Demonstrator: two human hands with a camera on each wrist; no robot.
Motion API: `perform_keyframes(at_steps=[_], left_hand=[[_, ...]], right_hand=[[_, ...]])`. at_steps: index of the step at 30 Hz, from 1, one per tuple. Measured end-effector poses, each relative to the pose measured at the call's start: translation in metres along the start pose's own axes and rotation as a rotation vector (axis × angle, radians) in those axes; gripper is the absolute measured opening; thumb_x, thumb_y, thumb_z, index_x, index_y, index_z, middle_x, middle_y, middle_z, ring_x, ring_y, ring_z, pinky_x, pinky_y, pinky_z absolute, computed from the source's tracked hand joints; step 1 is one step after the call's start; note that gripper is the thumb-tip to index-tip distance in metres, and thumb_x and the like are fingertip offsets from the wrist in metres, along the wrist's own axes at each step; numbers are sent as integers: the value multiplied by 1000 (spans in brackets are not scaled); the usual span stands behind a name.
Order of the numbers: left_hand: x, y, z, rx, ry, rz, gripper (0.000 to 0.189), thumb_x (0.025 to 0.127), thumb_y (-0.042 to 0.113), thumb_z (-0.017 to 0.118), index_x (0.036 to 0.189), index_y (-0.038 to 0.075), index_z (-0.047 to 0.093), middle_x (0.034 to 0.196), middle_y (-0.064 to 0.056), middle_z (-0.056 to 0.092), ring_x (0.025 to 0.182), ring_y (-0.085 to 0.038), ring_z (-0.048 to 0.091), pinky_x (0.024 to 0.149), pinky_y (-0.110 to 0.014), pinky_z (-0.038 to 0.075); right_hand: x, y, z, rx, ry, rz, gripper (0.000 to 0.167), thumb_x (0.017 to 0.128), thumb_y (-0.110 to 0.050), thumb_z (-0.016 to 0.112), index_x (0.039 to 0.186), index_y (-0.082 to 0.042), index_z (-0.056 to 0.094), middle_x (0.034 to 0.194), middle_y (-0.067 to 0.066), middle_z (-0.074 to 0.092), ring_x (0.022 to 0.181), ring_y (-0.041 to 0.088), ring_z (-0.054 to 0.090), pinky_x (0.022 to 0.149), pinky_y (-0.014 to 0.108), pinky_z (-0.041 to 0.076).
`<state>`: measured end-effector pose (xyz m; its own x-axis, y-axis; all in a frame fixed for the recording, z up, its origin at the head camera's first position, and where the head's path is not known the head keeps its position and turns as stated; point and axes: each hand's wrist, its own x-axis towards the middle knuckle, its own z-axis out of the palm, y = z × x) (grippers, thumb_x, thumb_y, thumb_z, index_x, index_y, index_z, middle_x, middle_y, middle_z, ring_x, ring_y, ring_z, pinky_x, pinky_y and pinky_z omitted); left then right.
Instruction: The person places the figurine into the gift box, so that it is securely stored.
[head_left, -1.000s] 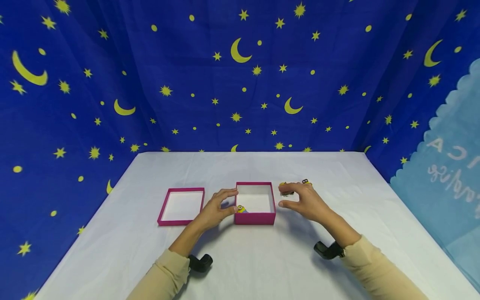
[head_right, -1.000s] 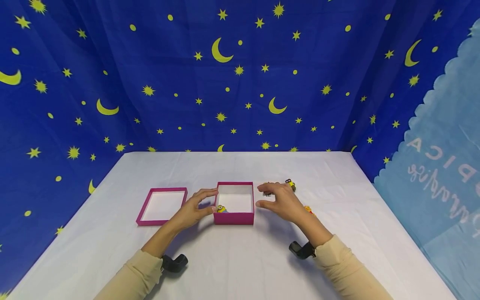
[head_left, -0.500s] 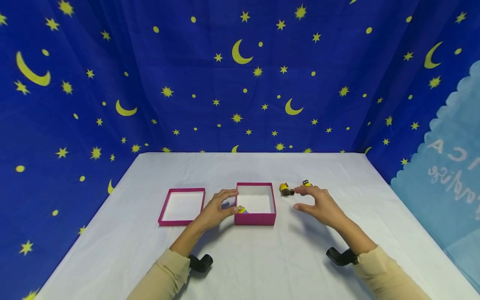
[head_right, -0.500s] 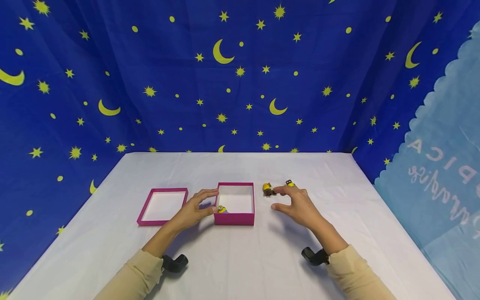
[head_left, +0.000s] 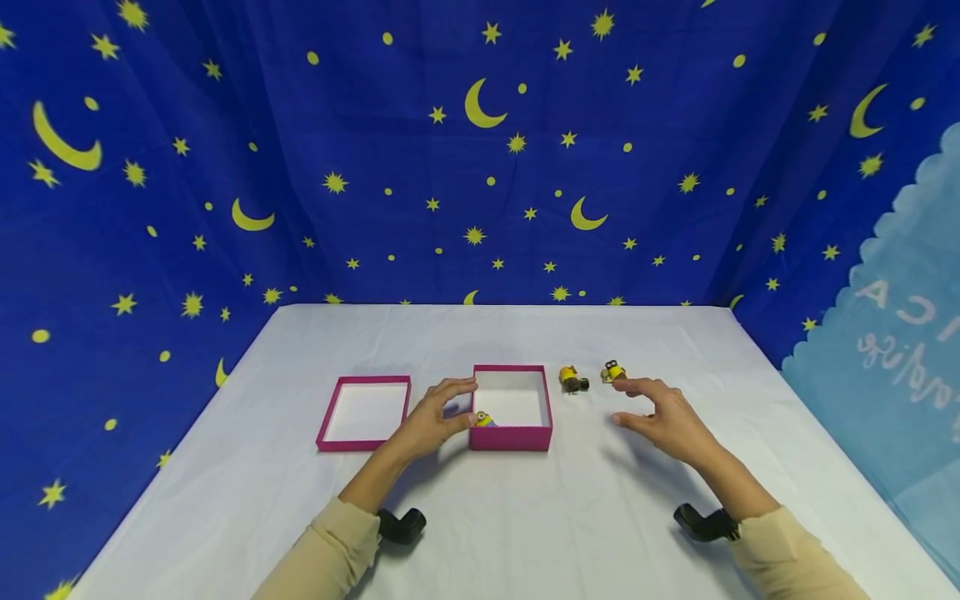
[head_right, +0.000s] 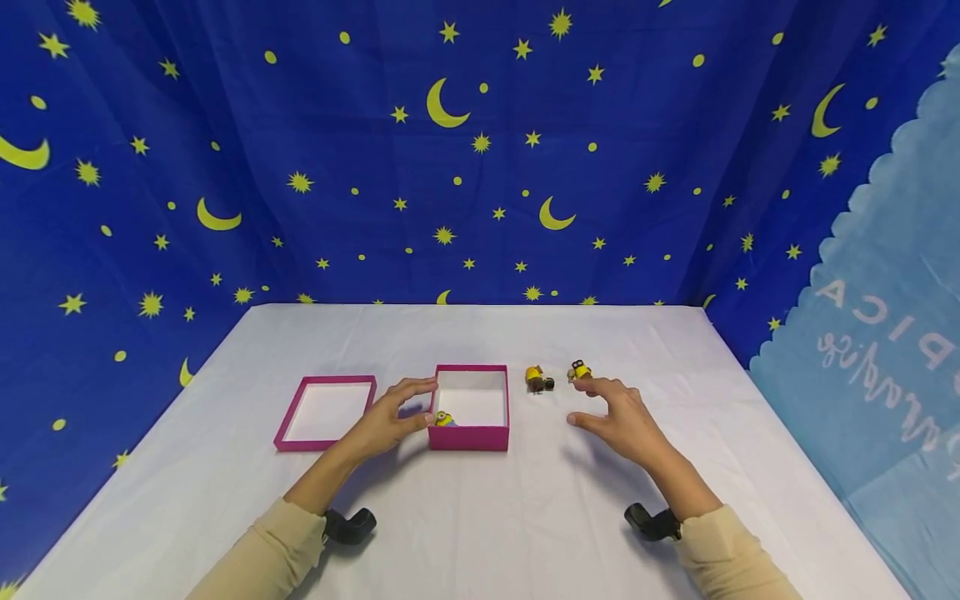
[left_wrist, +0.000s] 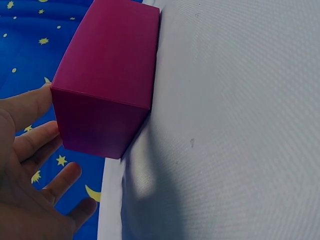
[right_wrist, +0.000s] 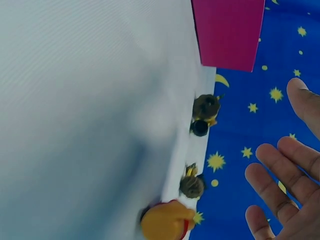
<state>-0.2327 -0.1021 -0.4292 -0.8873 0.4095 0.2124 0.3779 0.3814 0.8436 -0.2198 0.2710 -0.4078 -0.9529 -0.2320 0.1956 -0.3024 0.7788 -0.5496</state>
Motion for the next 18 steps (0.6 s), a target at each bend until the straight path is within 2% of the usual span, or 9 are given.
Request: perform_keyframes(at_steps=[4,6,9,12,18], left_hand=[[0,-1,0,6,1,17,50,87,14,66,133,3,52,144,-9,46,136,-36,31,108,-59,25],[0,-1,0,6,2,27,49,86,13,66,133,2,52,143,-10,46,137,-36,31,109,-58,24],[0,-1,0,3,2,34,50,86,12,67,132,2,52,143,-10,46,138,-35,30,111,-58,19],[-1,-2,0,-1,3,26,50,86,12,67,132,2,52,143,-10,46,139,-35,29,112,-58,18],[-1,-2,-1,4,-2,12,51,86,14,67,133,3,51,144,-8,45,139,-35,28,110,-59,21]], right_hand=[[-4,6,-3,5,-24,54,56,83,-36,71,130,-10,55,125,17,59,110,38,50,77,35,41],[-6,10,-5,13,-28,72,56,83,-36,71,130,-10,55,125,18,58,110,38,47,73,35,44],[-9,16,-7,18,-19,67,55,83,-33,71,130,-9,55,125,20,58,112,40,46,78,45,44],[-11,21,-8,6,-17,53,55,84,-31,70,130,-7,54,125,21,58,115,40,46,88,55,36],[-15,34,-10,8,-53,67,56,84,-29,70,131,-5,53,127,23,56,121,42,45,96,60,27]])
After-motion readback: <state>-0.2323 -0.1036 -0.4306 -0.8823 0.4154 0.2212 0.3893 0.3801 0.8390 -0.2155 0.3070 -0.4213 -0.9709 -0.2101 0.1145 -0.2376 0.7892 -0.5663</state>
